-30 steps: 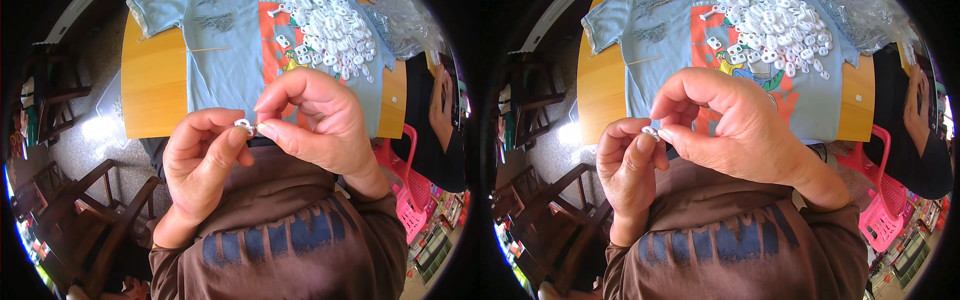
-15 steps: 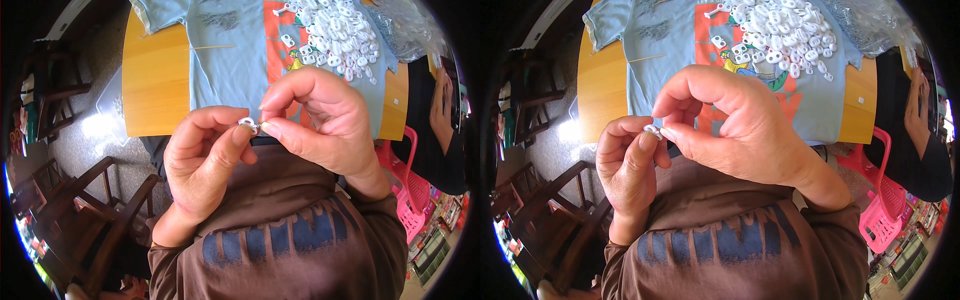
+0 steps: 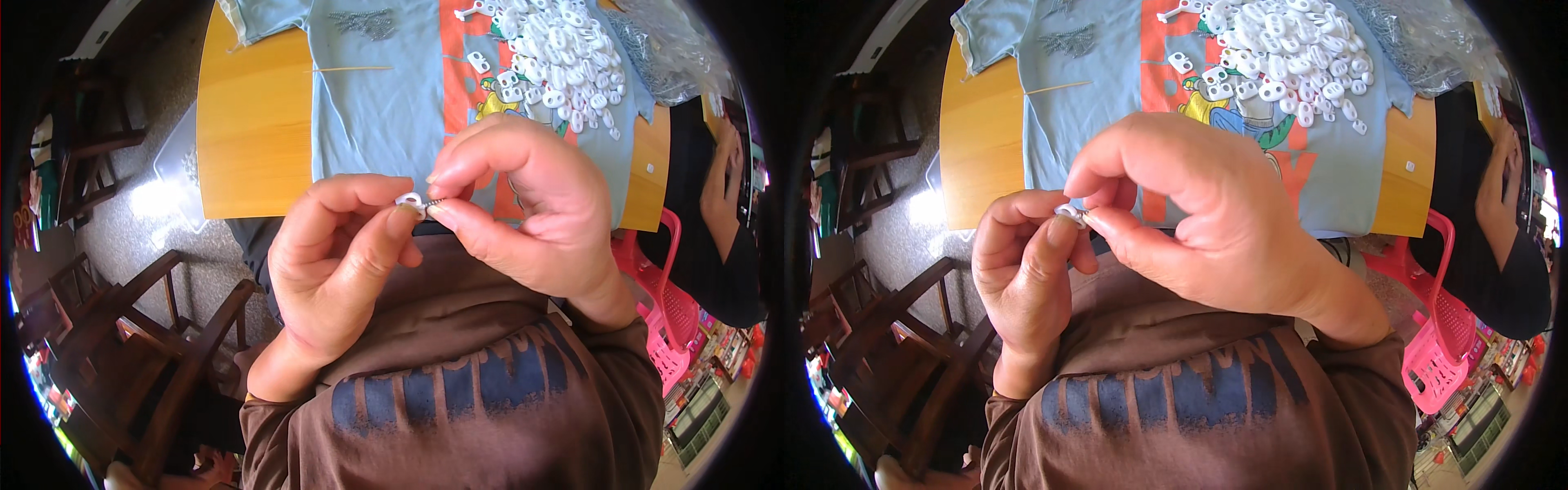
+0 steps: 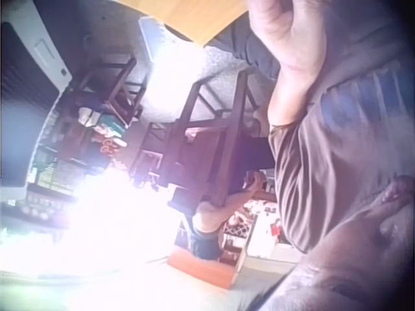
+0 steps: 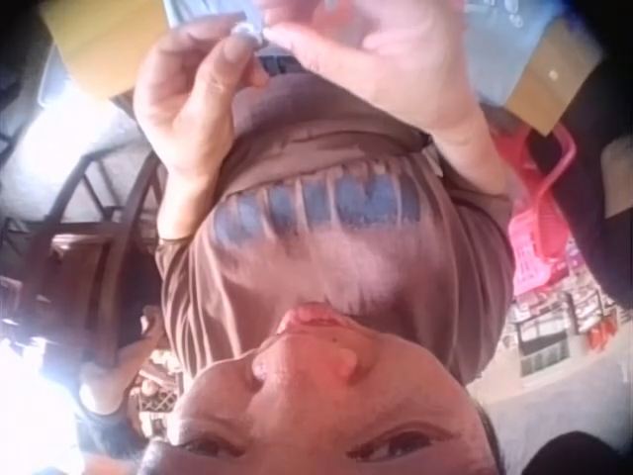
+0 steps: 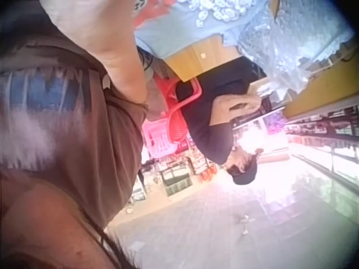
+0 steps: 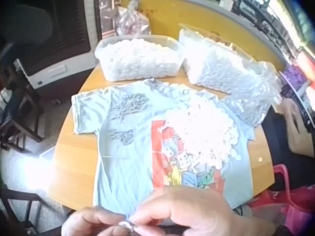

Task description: The recorder is assembling small white plastic components by inserting metal springs into them and snapping various pieces together.

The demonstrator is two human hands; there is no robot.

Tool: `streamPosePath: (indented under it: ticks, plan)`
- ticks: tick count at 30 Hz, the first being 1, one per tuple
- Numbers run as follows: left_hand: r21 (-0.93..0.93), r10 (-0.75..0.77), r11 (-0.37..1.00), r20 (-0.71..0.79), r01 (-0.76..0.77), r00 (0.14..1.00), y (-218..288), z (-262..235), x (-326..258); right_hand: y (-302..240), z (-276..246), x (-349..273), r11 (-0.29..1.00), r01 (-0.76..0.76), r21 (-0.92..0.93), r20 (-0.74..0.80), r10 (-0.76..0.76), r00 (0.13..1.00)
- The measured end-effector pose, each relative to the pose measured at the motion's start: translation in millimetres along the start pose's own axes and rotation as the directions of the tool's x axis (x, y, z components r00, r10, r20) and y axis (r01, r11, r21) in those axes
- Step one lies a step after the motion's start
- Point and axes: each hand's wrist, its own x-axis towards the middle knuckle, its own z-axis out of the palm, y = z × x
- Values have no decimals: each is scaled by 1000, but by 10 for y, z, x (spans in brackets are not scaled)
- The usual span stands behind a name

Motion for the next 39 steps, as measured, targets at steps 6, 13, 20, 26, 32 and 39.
streamPosePath:
  ticks: [6,13,20,26,32,39]
  plan:
    - [16,36,999,-11,-36,999,-18,8,-6,-1,-5,6,971,160,-178,2,-162,987]
    - [158,140,977,41,-145,989,-40,-6,12,-20,-11,11,966,171,-194,9,-173,985]
    - [208,184,959,62,-193,981,-59,31,8,-50,-23,-13,985,88,-148,-5,-90,996]
    - [103,149,983,47,-154,988,-63,32,-15,-29,-17,-63,1000,-10,-6,-30,9,1000]
    - [151,173,972,63,-181,983,-56,15,-8,-23,-24,-75,999,-18,40,-17,18,1000]
    - [360,279,887,80,-288,957,-67,24,19,-13,2,-64,995,-86,54,-1,87,996]
